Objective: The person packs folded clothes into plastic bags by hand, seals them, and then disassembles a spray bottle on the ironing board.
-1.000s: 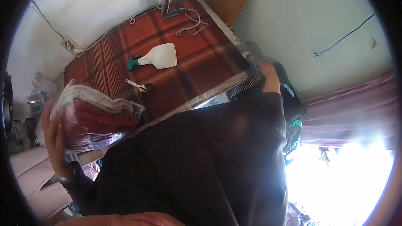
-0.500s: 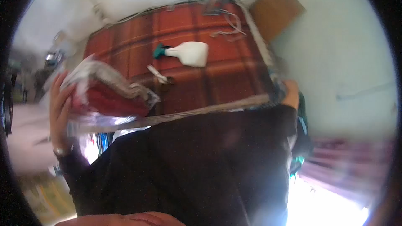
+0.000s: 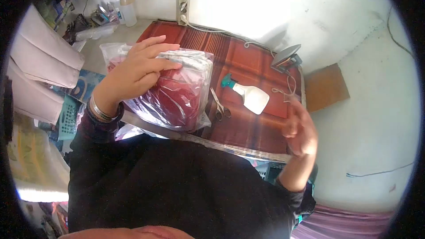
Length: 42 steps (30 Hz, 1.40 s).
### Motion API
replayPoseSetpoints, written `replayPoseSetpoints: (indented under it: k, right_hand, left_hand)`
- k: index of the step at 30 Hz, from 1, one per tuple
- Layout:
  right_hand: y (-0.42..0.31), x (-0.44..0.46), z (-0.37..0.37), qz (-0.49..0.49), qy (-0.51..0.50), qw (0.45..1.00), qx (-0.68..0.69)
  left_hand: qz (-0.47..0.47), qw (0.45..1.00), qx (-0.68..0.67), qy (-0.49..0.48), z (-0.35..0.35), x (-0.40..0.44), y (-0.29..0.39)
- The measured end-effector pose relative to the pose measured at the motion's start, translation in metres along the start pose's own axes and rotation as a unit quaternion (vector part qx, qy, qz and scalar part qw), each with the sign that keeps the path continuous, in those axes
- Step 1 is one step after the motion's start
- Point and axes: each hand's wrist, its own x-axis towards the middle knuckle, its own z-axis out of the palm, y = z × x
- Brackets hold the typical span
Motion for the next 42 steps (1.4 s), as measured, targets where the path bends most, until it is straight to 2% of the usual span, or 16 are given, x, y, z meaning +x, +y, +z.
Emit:
replayPoseSetpoints:
  k: [1, 4, 8, 12, 14, 20, 24, 37, 42]
  right_hand:
    - [-0.005, 0.009, 0.033, 0.034, -0.082, 0.996, 0.024]
    - [0.000, 0.033, 0.105, 0.053, -0.228, 0.971, 0.051]
    - [0.003, 0.046, 0.187, 0.119, -0.348, 0.926, 0.087]
    - [0.013, 0.043, 0.216, 0.183, -0.303, 0.923, 0.148]
    - [0.015, 0.041, 0.216, 0.244, -0.212, 0.937, 0.131]
    - [0.009, 0.040, 0.198, 0.276, -0.161, 0.943, 0.094]
    - [0.004, 0.043, 0.201, 0.263, -0.124, 0.956, 0.046]
    - [-0.007, 0.045, 0.205, 0.283, -0.101, 0.953, -0.032]
    - [-0.015, 0.043, 0.209, 0.278, -0.109, 0.947, -0.116]
  left_hand:
    - [0.005, 1.000, -0.006, 0.004, 0.002, -0.001, -0.002]
    - [0.018, 1.000, -0.020, 0.014, 0.005, 0.000, -0.007]
    - [0.019, 0.999, -0.029, 0.011, 0.007, -0.003, -0.008]
    - [0.025, 0.999, -0.036, 0.032, 0.011, -0.008, -0.013]
    - [0.026, 0.998, -0.045, 0.037, 0.010, -0.009, -0.013]
    - [0.022, 0.997, -0.059, 0.041, 0.008, -0.011, -0.011]
    - [0.028, 0.997, -0.050, 0.058, 0.011, -0.012, -0.013]
    - [0.022, 0.996, -0.049, 0.068, 0.011, -0.013, -0.007]
    - [-0.025, 0.997, -0.021, 0.073, 0.007, -0.010, 0.005]
